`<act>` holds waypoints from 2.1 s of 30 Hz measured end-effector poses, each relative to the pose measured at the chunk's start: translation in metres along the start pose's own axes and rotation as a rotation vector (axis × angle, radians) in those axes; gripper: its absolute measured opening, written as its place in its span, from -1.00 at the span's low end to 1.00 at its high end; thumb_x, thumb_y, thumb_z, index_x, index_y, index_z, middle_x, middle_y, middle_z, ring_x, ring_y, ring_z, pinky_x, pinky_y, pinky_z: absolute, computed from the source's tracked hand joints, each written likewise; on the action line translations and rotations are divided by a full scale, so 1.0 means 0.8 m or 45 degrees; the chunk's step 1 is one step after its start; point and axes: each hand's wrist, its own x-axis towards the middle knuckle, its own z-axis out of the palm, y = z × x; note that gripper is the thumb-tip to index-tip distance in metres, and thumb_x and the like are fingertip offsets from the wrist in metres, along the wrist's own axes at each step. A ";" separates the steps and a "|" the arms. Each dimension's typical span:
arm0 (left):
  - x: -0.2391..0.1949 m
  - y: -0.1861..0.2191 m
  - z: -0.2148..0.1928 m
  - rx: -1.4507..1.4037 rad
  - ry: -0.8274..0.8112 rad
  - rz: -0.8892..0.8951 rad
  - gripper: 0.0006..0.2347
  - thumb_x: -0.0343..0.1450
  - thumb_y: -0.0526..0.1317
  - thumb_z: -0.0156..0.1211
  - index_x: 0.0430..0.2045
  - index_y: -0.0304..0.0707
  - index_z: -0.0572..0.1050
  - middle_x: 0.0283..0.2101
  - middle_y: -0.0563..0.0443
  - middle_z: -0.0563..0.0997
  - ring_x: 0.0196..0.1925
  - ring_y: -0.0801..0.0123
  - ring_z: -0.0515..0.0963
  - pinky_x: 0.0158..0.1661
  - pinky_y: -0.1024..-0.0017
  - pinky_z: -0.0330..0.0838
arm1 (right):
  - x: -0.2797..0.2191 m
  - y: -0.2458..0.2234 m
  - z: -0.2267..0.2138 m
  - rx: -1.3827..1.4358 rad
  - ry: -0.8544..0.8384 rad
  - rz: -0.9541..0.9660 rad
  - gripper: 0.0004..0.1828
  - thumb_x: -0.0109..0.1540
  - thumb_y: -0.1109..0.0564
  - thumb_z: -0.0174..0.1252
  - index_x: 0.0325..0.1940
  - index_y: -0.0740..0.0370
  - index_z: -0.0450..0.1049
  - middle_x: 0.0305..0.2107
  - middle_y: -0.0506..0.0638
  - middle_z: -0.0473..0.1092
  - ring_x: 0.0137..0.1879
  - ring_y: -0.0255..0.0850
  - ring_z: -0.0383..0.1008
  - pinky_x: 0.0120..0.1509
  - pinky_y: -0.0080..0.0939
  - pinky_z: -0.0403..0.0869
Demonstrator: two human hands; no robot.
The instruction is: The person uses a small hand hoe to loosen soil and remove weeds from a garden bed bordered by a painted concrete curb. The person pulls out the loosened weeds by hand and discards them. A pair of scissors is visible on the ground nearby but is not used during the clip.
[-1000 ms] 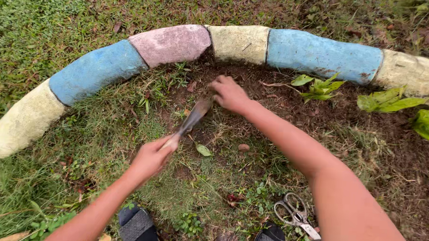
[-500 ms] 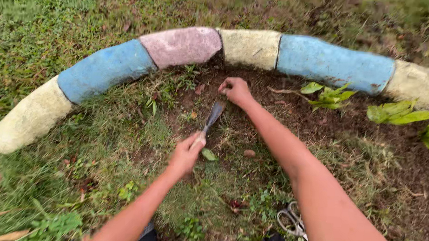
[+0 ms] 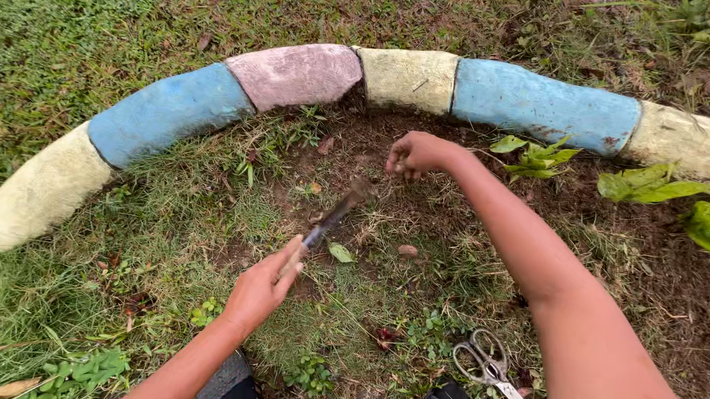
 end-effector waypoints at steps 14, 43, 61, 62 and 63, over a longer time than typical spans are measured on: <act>0.057 0.086 0.117 -0.932 0.320 -0.373 -0.53 0.50 -0.02 0.05 0.36 0.02 0.28 -0.56 0.26 0.49 -0.65 0.60 0.33 -0.60 0.53 0.22 | 0.149 -0.079 0.062 -1.045 0.977 -0.681 -0.23 0.05 0.35 0.21 0.38 0.25 0.30 0.15 0.14 0.31 0.15 0.05 0.36 0.22 -0.02 0.46; 0.069 -0.017 0.095 0.301 0.517 0.100 -0.44 0.51 -0.11 0.05 0.45 0.36 0.05 -0.41 0.00 0.51 -0.63 0.24 0.49 -0.63 0.25 0.43 | 0.103 -0.012 0.085 -0.153 0.216 -0.362 -0.76 0.13 0.21 0.25 -0.10 0.18 0.61 -0.21 0.06 0.58 -0.05 -0.06 0.60 0.06 -0.04 0.54; 0.114 0.087 0.089 -1.426 0.377 -0.318 -0.49 0.54 -0.10 0.01 0.47 0.10 0.17 -0.62 0.28 0.29 -0.71 0.64 0.23 -0.70 0.53 0.15 | 0.176 -0.123 0.080 -1.067 0.964 -0.791 -0.50 0.17 0.28 0.16 0.21 0.27 0.34 0.08 0.22 0.28 0.14 0.11 0.34 0.15 0.03 0.46; 0.131 0.083 0.089 -1.383 0.457 -0.254 -0.50 0.56 -0.11 0.01 0.48 0.07 0.17 -0.58 0.30 0.32 -0.67 0.68 0.26 -0.68 0.56 0.20 | 0.185 -0.118 0.084 -1.019 0.776 -0.602 -0.56 0.20 0.32 0.12 0.18 0.29 0.34 0.08 0.21 0.28 0.17 0.09 0.34 0.20 0.02 0.47; 0.138 0.079 0.093 -1.386 0.415 -0.328 -0.49 0.54 -0.09 0.00 0.47 0.10 0.15 -0.59 0.23 0.30 -0.69 0.63 0.24 -0.68 0.54 0.18 | 0.190 -0.111 0.089 -0.947 0.821 -0.630 -0.57 0.18 0.33 0.11 0.16 0.30 0.36 0.07 0.21 0.29 0.18 0.13 0.34 0.18 0.04 0.47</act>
